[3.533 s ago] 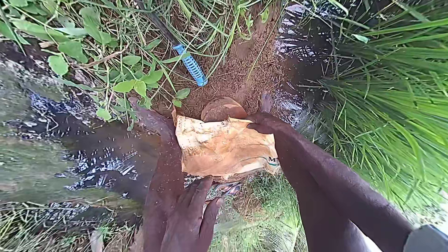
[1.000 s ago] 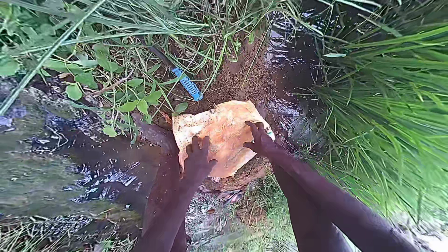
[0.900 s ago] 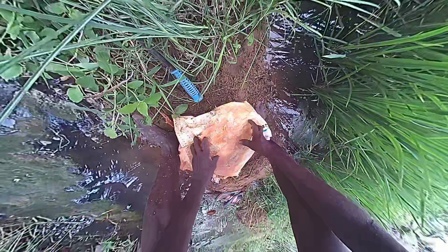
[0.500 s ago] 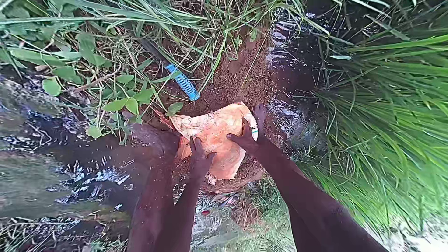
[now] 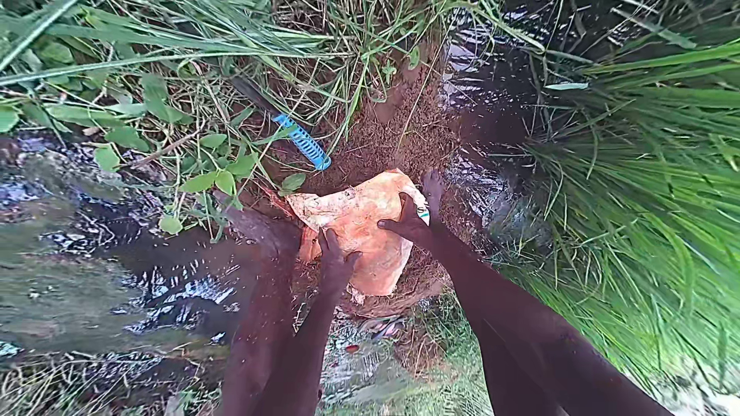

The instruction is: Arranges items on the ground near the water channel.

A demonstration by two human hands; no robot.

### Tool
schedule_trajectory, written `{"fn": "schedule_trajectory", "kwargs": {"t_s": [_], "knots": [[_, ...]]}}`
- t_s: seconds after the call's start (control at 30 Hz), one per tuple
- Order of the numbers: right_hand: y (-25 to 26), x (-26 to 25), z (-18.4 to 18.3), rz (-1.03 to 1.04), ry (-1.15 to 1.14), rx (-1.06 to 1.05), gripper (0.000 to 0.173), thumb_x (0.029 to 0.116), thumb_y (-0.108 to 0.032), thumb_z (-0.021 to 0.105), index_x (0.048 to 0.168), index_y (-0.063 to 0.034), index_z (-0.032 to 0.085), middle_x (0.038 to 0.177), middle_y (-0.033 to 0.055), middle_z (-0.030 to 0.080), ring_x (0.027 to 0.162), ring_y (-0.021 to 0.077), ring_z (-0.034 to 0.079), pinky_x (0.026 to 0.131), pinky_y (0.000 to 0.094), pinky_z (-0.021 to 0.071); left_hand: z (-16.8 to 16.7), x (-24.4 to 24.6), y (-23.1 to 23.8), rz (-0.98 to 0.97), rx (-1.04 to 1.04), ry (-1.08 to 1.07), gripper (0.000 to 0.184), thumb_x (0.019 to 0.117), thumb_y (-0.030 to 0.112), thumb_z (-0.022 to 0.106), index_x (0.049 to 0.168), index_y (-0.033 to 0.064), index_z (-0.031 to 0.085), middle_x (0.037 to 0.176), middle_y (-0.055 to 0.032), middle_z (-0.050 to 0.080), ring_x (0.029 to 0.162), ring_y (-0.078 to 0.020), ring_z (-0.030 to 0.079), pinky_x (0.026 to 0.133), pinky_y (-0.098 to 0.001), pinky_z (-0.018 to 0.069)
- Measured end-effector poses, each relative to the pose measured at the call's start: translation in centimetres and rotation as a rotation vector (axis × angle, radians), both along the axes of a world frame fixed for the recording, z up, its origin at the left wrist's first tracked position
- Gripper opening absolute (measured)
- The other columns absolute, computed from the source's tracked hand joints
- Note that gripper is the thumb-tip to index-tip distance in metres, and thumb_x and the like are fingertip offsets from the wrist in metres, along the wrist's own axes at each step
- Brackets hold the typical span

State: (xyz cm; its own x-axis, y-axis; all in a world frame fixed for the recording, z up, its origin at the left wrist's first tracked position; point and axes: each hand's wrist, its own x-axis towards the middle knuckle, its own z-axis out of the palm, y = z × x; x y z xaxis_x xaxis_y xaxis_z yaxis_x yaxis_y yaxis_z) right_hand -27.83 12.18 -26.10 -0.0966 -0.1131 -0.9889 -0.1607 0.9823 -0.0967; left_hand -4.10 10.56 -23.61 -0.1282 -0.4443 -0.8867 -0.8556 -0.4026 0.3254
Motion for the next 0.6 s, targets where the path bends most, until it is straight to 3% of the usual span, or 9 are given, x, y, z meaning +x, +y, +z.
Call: {"fn": "schedule_trajectory", "kwargs": {"t_s": [0.13,0.23,0.27,0.33,0.37,0.4,0.5,0.6], "knots": [[-0.4,-0.3,0.5,0.064,-0.011,0.022,0.116,0.0742,-0.045,0.091,0.161,-0.0168,0.019,0.149,0.0306,0.042,0.127,0.0452,0.054,0.100,0.0612,0.0487,0.0,0.0,0.1,-0.036,0.000,-0.025,0.106,0.0824,0.024,0.086,0.160,-0.0036,0.019,0.166,-0.0333,0.008,0.141,-0.0480,0.045,0.107,-0.0511,0.0488],[-1.5,-3.0,0.4,0.325,-0.127,0.016,0.098,0.0848,-0.047,0.081,0.158,-0.0128,0.026,0.129,0.0264,0.062,0.115,0.0405,0.064,0.098,0.0607,0.0511,-0.2,0.1,0.3,-0.036,0.000,-0.023,0.106,0.0826,0.024,0.086,0.160,-0.0029,0.019,0.167,-0.0328,0.006,0.141,-0.0477,0.044,0.108,-0.0509,0.0484],[-2.7,-4.5,0.6,0.449,-0.154,0.008,0.082,0.0920,-0.049,0.072,0.155,-0.0105,0.036,0.120,0.0227,0.068,0.110,0.0383,0.067,0.095,0.0615,0.0515,-0.2,0.2,0.3,-0.046,0.000,-0.026,0.105,0.0826,0.025,0.086,0.160,-0.0029,0.020,0.167,-0.0329,0.006,0.140,-0.0474,0.045,0.107,-0.0503,0.0490],[-5.8,-7.4,1.0,0.546,-0.057,-0.120,0.042,0.1031,-0.040,0.055,0.127,-0.0078,0.066,0.103,0.0184,0.073,0.097,0.0365,0.070,0.087,0.0630,0.0514,-0.3,0.2,0.2,-0.056,-0.003,-0.028,0.105,0.0832,0.026,0.085,0.160,-0.0030,0.020,0.167,-0.0332,0.006,0.139,-0.0472,0.047,0.106,-0.0499,0.0501],[-7.4,-8.4,1.1,0.529,0.035,-0.191,0.037,0.1060,-0.036,0.050,0.116,-0.0068,0.070,0.096,0.0173,0.072,0.091,0.0356,0.070,0.082,0.0620,0.0523,-0.3,0.2,0.4,-0.056,-0.007,-0.018,0.106,0.0834,0.026,0.085,0.161,-0.0032,0.019,0.166,-0.0339,0.007,0.139,-0.0478,0.047,0.106,-0.0506,0.0497],[-9.0,-8.7,1.0,0.497,0.117,-0.237,0.035,0.1074,-0.033,0.047,0.113,-0.0066,0.069,0.093,0.0167,0.069,0.088,0.0355,0.068,0.079,0.0613,0.0516,-0.3,0.3,0.5,-0.057,-0.011,-0.010,0.106,0.0833,0.026,0.085,0.161,-0.0031,0.018,0.166,-0.0342,0.007,0.139,-0.0482,0.047,0.106,-0.0513,0.0496],[-12.5,-6.9,-1.5,0.623,0.161,-0.269,0.034,0.1066,-0.033,0.048,0.118,-0.0098,0.070,0.105,0.0170,0.071,0.098,0.0376,0.069,0.081,0.0625,0.0525,-0.3,0.2,0.3,-0.064,-0.011,-0.019,0.105,0.0828,0.026,0.085,0.160,-0.0030,0.020,0.166,-0.0338,0.009,0.138,-0.0481,0.048,0.104,-0.0514,0.0509],[-14.6,-3.3,-3.5,0.874,0.121,-0.131,0.038,0.1054,-0.037,0.049,0.117,-0.0068,0.068,0.120,0.0218,0.068,0.113,0.0425,0.065,0.087,0.0650,0.0506,-0.1,0.1,0.1,-0.088,0.015,-0.047,0.105,0.0840,0.028,0.085,0.161,-0.0009,0.019,0.167,-0.0322,0.008,0.131,-0.0466,0.055,0.100,-0.0505,0.0537]]}}
